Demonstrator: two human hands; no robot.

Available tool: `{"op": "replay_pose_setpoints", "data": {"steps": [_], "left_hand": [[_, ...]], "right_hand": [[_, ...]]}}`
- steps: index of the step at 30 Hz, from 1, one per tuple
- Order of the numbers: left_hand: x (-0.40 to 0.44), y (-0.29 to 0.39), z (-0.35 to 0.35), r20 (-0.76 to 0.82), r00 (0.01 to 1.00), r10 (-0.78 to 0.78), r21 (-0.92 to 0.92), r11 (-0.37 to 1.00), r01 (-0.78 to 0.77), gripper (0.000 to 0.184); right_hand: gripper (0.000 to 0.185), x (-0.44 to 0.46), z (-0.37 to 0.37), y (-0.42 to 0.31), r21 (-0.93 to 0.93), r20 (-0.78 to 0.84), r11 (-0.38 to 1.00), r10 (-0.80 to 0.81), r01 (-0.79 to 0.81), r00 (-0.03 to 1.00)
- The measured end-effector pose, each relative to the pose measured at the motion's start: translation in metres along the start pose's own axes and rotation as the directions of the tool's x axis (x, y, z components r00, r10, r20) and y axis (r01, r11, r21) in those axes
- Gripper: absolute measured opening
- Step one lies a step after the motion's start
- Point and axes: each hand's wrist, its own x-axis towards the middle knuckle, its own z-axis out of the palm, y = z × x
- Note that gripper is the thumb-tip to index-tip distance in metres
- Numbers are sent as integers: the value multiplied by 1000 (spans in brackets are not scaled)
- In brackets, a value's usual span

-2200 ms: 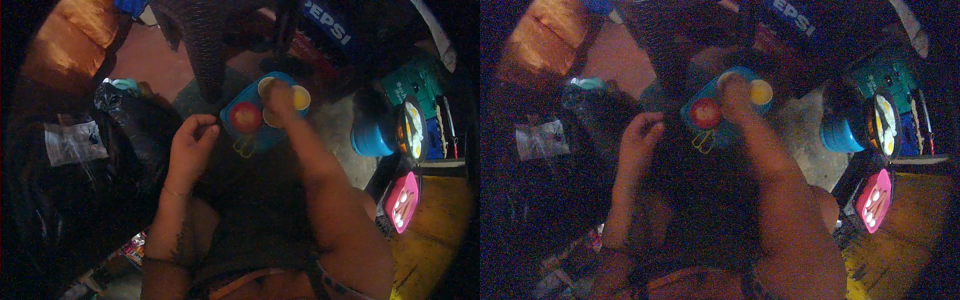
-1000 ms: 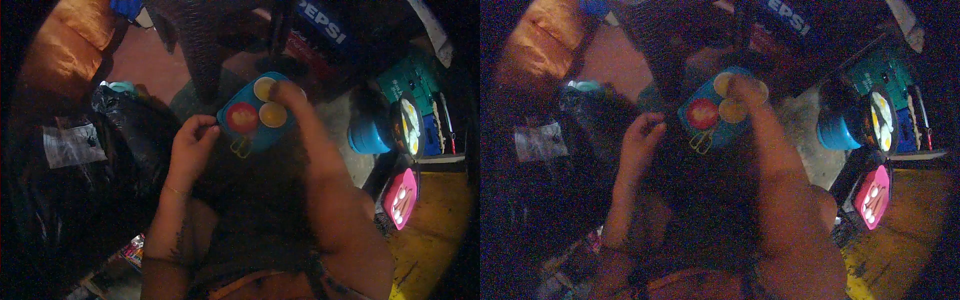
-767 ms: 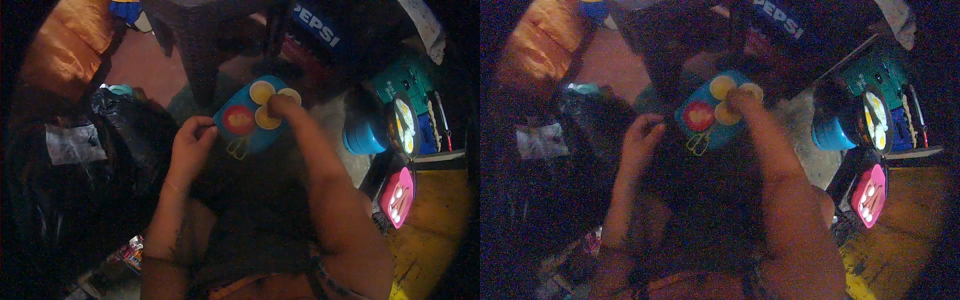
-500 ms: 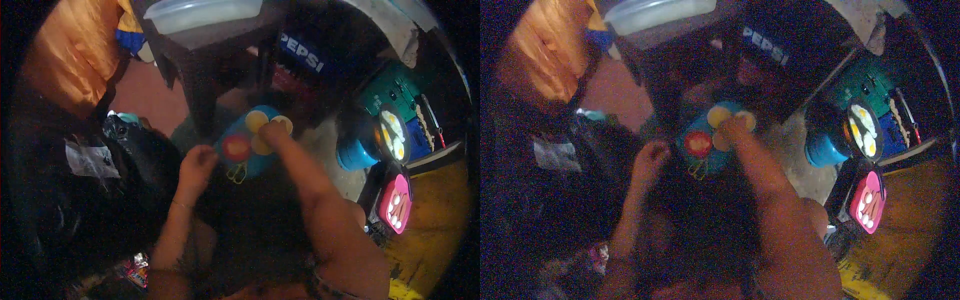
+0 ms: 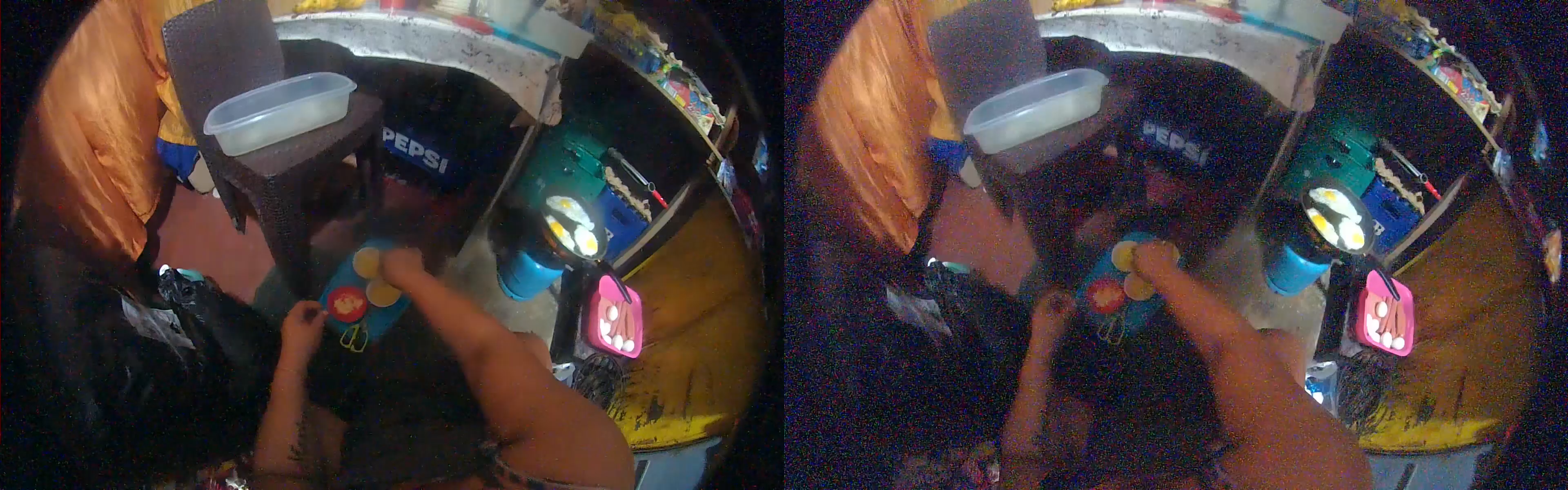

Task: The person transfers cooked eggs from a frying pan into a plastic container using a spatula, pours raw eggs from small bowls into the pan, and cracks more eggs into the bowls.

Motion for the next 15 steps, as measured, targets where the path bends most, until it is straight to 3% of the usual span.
{"op": "replay_pose_setpoints", "data": {"steps": [1,2,3,5,7,8,10,12,13,14,15], "left_hand": [[2,-4,3,6,1000,-23,19,1000,23,23],[3,-8,5,14,999,-49,42,998,48,23],[-14,8,-5,14,999,-52,80,996,51,24],[-8,7,-5,49,996,-72,74,995,69,24],[-13,17,-7,84,987,-138,0,990,138,25],[-14,20,-6,103,980,-170,-35,984,175,26],[-15,-4,-7,58,992,-115,44,993,113,28],[-13,-19,-5,41,995,-90,73,994,87,30],[-12,-23,-4,46,995,-90,68,994,87,30],[-11,-29,-2,50,995,-90,65,994,87,31],[-10,-34,-2,43,994,-97,95,991,92,32]], "right_hand": [[34,4,-10,2,73,-59,995,65,-60,996],[33,9,-24,11,365,-209,931,64,17,976],[31,4,-53,18,632,-356,758,100,161,929],[26,19,-148,34,864,-401,384,136,326,906],[48,16,-260,56,884,-446,-105,107,456,889],[53,29,-303,85,755,-622,-362,-133,547,771],[65,14,-396,106,693,-501,-535,124,483,856],[69,-2,-467,104,581,-281,-652,400,487,872],[75,-5,-488,130,786,-618,201,306,585,724],[77,10,-502,161,563,-760,650,164,510,629],[79,27,-516,193,194,-864,931,13,308,503]]}}
